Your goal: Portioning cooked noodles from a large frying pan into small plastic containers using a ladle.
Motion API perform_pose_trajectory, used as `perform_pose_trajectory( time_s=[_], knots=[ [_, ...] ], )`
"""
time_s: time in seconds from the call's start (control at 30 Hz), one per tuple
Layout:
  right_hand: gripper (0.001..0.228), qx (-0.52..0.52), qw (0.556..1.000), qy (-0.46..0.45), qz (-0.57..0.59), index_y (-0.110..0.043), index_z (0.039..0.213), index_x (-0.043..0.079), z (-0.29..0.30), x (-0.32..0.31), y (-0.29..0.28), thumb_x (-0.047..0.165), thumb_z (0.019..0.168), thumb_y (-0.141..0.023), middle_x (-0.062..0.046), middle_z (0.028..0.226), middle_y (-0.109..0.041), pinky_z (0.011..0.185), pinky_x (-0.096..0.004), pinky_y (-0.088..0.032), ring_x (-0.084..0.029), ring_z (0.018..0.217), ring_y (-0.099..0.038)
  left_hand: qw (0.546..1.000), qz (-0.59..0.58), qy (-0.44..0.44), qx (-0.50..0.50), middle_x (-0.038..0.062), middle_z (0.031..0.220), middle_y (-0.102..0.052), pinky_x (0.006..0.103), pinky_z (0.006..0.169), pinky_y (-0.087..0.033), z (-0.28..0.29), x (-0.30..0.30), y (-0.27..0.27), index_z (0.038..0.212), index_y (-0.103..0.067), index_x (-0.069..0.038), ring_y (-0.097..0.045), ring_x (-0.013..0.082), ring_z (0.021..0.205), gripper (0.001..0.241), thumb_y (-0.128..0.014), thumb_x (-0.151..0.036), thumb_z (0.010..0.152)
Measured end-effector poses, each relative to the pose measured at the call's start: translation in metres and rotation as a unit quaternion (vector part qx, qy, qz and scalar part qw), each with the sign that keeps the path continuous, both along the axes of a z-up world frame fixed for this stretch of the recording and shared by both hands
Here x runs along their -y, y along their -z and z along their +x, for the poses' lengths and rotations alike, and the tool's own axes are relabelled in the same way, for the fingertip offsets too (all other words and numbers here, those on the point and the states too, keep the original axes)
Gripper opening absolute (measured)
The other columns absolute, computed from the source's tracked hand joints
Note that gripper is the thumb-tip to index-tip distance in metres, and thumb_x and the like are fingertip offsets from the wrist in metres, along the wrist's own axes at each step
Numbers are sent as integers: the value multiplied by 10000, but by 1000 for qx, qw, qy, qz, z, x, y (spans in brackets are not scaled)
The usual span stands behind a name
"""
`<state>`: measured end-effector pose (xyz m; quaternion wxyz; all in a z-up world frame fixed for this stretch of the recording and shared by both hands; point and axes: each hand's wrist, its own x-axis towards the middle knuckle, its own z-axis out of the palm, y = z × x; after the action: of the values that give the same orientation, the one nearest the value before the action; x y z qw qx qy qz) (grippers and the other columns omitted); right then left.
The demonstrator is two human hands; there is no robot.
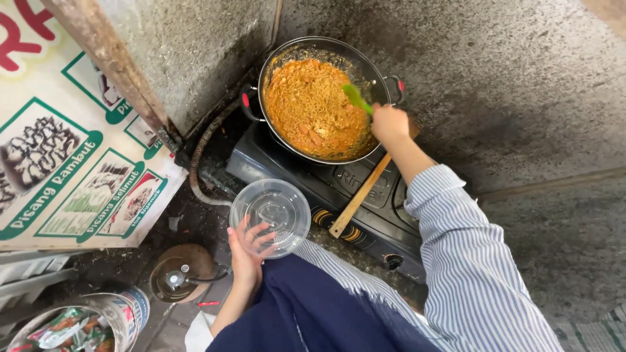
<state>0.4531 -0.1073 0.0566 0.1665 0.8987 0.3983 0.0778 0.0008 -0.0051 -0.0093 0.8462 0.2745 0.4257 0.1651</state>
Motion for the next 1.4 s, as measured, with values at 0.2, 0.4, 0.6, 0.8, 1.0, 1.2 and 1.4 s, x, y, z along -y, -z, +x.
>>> perform_pose_trajectory(
  time_s=[0.2,0.4,0.6,0.8,1.0,1.2,1.4],
  knots=[
    [186,-397,857,259,201,-751,1080,107,-39,-16,-32,241,1004,-646,-77,1005,-723,539,-353,-409,-184,602,-540,999,-12,-50,-14,179,1128,-660,487,723,-584,1,-5,-27,1527,-387,-102,-680,278,874,872,-274,-700,902],
    [138,-476,746,326,334,-754,1018,26,-45,-13,-43,107,1005,-642,-78,665,-571,542,-318,-366,-149,545,-441,999,-2,-35,-3,178,1137,-656,482,734,-593,6,-1,-23,1546,-353,-120,-680,277,905,847,-255,-683,920],
    [140,-372,826,194,378,-798,999,210,-14,18,-17,218,871,-743,12,490,-595,588,-213,-484,-74,506,-594,999,33,-3,15,217,1300,-589,522,852,-581,7,4,-10,1563,-314,-155,-665,354,1104,745,-189,-649,1019],
    [166,-357,842,198,353,-793,1042,187,-13,22,-54,223,891,-736,7,534,-628,635,-239,-501,-102,561,-635,997,31,-34,54,262,1378,-533,576,971,-523,14,-12,-39,1545,-287,-138,-598,452,1223,637,-319,-518,1035],
    [168,-317,886,155,301,-800,1047,187,-8,28,-90,210,895,-734,-32,593,-668,667,-273,-518,-135,621,-686,994,72,-46,74,257,1415,-503,588,1021,-492,12,-24,-64,1539,-249,-157,-574,447,1265,669,-330,-561,1012],
    [238,-162,983,76,28,-809,1085,202,-27,-25,-121,285,933,-646,-131,972,-776,853,-464,-593,-342,969,-757,993,60,-65,72,262,1416,-494,593,1025,-485,13,-8,-52,1544,-227,-133,-565,455,1269,686,-313,-562,1016],
    [121,-16,982,-169,-83,-784,855,78,-30,-35,-93,111,825,-672,-129,727,-696,633,-468,-613,-321,697,-757,996,46,-58,51,280,1413,-493,582,1016,-488,19,19,-40,1548,-210,-112,-566,458,1263,680,-289,-539,1026]
  ],
)
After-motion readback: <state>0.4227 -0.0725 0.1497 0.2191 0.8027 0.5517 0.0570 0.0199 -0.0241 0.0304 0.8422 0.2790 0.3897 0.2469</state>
